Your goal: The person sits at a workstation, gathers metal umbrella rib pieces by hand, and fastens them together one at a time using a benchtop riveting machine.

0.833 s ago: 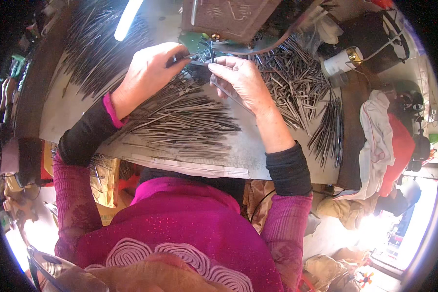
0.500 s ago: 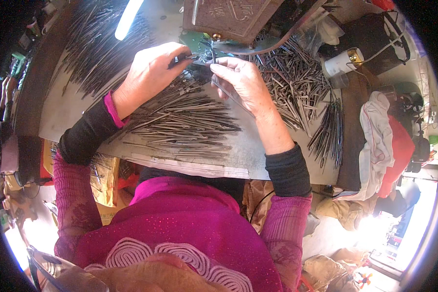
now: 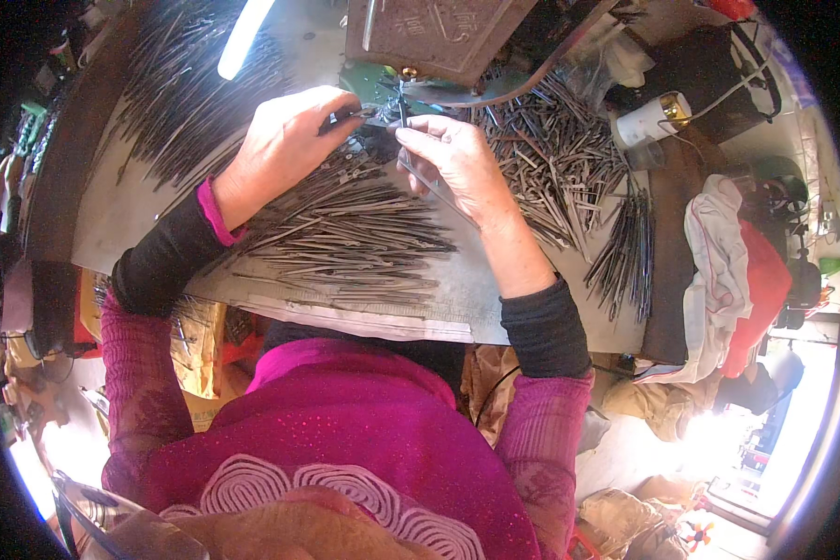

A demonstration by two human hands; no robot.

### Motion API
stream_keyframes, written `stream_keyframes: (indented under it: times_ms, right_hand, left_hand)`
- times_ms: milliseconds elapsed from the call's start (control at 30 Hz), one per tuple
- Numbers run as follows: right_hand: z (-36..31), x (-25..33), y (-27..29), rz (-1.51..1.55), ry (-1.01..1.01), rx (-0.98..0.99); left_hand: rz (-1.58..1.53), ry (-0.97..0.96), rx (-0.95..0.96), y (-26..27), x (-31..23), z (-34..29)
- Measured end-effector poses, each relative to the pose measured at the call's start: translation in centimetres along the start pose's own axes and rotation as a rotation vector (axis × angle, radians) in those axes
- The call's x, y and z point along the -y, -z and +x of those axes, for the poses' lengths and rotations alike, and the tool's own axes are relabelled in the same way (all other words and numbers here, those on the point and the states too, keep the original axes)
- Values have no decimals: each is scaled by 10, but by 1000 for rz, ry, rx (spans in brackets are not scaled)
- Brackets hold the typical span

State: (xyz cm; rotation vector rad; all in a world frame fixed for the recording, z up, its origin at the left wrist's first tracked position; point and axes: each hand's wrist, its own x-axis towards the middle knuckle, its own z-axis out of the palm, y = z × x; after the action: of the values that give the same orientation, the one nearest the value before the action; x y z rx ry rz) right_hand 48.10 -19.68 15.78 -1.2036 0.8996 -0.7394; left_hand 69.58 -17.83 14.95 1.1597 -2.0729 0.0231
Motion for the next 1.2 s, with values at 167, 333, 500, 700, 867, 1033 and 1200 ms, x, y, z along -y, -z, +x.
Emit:
stream_keyframes:
  times_ms: [167, 333, 500, 700, 867, 1033, 1200]
  right_hand:
    - [-2, 2, -1, -10, -2, -12]
    - [-1, 1, 0, -12, 25, 6]
    - [-6, 2, 0, -55, 82, -8]
    - [-14, 2, 0, -3, 21, 12]
    - [-15, 1, 2, -54, 32, -7]
    - [-16, 3, 4, -144, 39, -11]
    - [-17, 5, 5, -215, 49, -8]
  left_hand:
    - [13, -18, 23, 7, 1, 5]
    - [-329, 223, 381, 15, 13, 22]
    - [-1028, 626, 485, 11, 6, 20]
    - [-1108, 660, 298, -13, -1, 13]
    - [-1110, 653, 307, -16, 0, 14]
    - [-1110, 623, 304, -16, -1, 13]
    - [-1103, 620, 319, -16, -1, 13]
